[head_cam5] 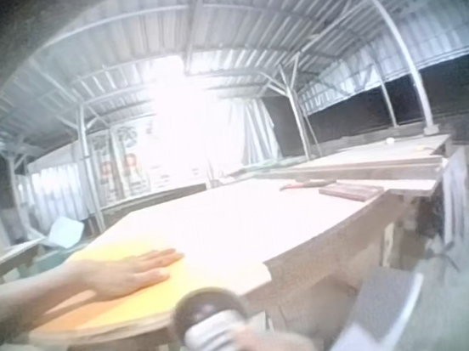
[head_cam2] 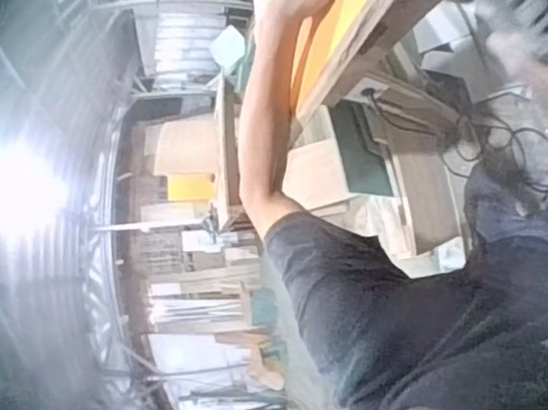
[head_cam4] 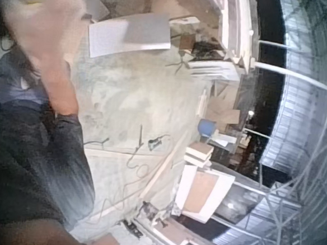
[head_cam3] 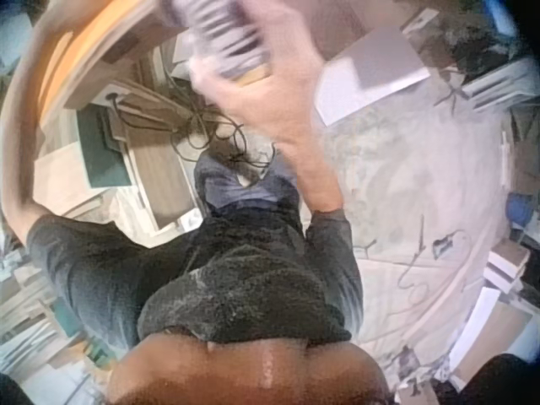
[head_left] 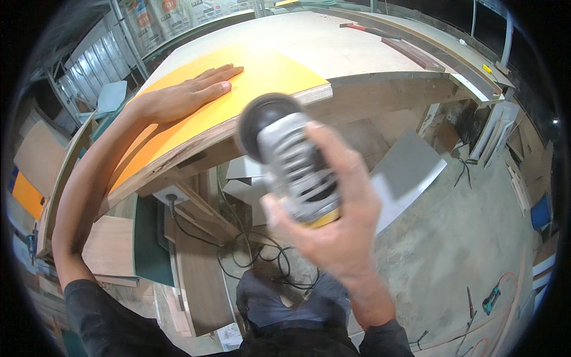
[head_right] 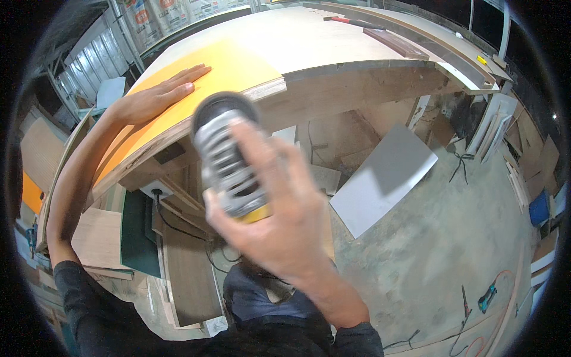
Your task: The person uses an electric hand planer to shave the edge of a wooden board and then uses a power sander to smooth the edge.
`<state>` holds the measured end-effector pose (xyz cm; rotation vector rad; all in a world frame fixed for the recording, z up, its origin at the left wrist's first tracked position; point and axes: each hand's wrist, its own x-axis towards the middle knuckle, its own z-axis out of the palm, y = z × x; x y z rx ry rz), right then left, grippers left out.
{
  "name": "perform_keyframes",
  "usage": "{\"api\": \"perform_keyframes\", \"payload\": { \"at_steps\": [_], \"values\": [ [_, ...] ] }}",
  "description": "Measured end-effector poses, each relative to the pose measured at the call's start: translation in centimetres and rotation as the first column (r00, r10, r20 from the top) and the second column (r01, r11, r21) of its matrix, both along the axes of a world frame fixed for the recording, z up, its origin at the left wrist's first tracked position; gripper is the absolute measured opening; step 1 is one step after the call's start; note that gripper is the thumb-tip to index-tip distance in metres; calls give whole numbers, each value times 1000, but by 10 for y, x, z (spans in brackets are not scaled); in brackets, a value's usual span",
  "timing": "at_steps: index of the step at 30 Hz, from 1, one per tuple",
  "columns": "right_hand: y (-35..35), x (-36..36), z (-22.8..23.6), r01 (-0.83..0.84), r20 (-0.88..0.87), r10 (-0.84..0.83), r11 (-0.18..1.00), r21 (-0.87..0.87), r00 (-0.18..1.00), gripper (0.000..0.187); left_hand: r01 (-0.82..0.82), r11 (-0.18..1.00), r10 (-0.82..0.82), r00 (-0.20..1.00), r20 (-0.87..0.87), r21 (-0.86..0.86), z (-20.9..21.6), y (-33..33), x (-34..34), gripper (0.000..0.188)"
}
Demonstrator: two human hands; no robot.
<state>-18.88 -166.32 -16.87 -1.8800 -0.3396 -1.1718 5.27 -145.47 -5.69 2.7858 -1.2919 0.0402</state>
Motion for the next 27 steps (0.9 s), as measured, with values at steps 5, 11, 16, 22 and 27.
{"api": "perform_keyframes", "payload": {
  "at_steps": [5, 11, 16, 22, 27],
  "values": [
    [10, -6, 4, -12, -42, 13, 1000, 17, 999, 79, -8, 1000, 8, 1000, -6, 5, 1, -2, -7, 82],
    [-43, -1, 18, 15, -18, -11, 970, 244, 1000, 76, 0, 1000, 0, 1000, 6, -2, 2, -6, -2, 81],
    [6, -7, 10, 18, -78, -18, 1000, -2, 997, 76, 32, 999, -33, 998, -44, -28, 2, -1, -2, 80],
    [27, -7, 1, -22, -86, 23, 1000, 8, 996, 77, 32, 999, -32, 999, -29, -20, -1, 2, 3, 79],
    [-35, 4, 0, 61, 72, -70, 992, 114, 995, 78, 8, 1000, -8, 1000, 5, -4, 1, -9, -5, 84]
  ]
}}
